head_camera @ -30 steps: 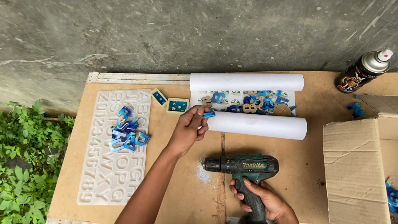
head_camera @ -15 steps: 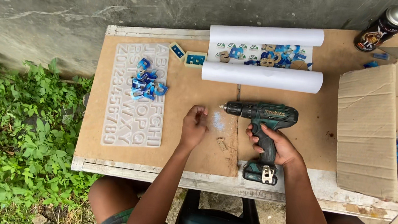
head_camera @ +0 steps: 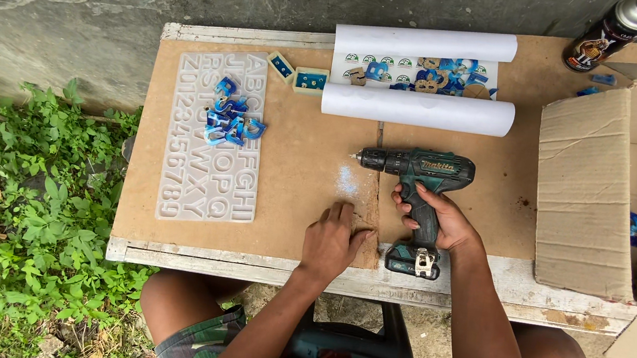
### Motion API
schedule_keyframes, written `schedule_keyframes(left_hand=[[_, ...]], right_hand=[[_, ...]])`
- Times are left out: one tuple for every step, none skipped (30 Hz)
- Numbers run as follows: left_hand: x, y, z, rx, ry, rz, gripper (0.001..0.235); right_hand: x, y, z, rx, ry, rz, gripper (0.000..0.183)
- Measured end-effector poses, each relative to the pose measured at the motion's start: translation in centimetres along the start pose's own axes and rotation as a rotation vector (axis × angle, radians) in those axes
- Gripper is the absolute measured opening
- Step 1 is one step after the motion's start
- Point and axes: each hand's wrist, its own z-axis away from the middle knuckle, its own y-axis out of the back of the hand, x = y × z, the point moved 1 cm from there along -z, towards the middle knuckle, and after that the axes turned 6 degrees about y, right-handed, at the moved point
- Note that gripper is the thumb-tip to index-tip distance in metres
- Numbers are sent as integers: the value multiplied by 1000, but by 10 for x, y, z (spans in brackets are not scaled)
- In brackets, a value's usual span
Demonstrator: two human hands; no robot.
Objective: The person uses a cordless drill to make holes in small blue plastic letters one at a time. They hold each letter with their left hand and operate the drill with their right hand, then place the finished pieces onto a white foam sheet.
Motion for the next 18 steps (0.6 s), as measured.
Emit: schedule_keyframes(left_hand=[[-2,0,-1,1,0,-2,54],[-3,0,-2,-40,-36,51,47],[-5,0,-4,-78,-72,103,41],[-11,-2,-6,-75,-72,101,41],[-13,-5,-8,-92,-92,167,35],[-16,-8,-11,-110,-113,233,29],[-19,-6,-15,-108,-116,233,29],[-21,-4,-19,-92,-139,340,23],[-25,-3,-23,-74,-159,446,18],[-26,0,-27,-71,-160,446,18],[-27,3,-30,-99,-27,842,22],[-29,6,-34,-126,114,1236,29],[-36,-2,-44,-119,111,1237,29],[-44,-10,-54,-102,256,1431,28],[-52,-16,-66,-80,402,1623,34],[-63,-28,-77,-71,395,1624,34],[-72,-39,-87,-80,362,1593,27],[-82,-51,-97,-88,330,1561,22]], right_hand=[[0,2,0,-1,1,-1,26],[1,3,0,-1,-2,-10,25],[1,4,-2,-4,-3,-18,23],[2,2,-2,-7,-2,-19,23],[1,2,-2,-11,-6,-23,23],[0,2,-1,-15,-9,-27,22],[-1,2,0,-16,-6,-26,22],[-1,1,0,-13,-8,-25,22],[-1,0,-1,-12,-13,-24,21],[-1,1,-1,-15,-11,-23,21],[0,1,0,-12,-12,-27,20],[0,2,0,-9,-14,-32,20],[0,2,0,-15,-12,-28,20],[0,1,1,-15,-7,-20,23],[-1,0,-1,-18,0,-10,26],[-2,-1,-1,-27,3,-5,26],[-3,-1,0,-34,-4,5,29],[-4,-1,0,-41,-10,15,33]])
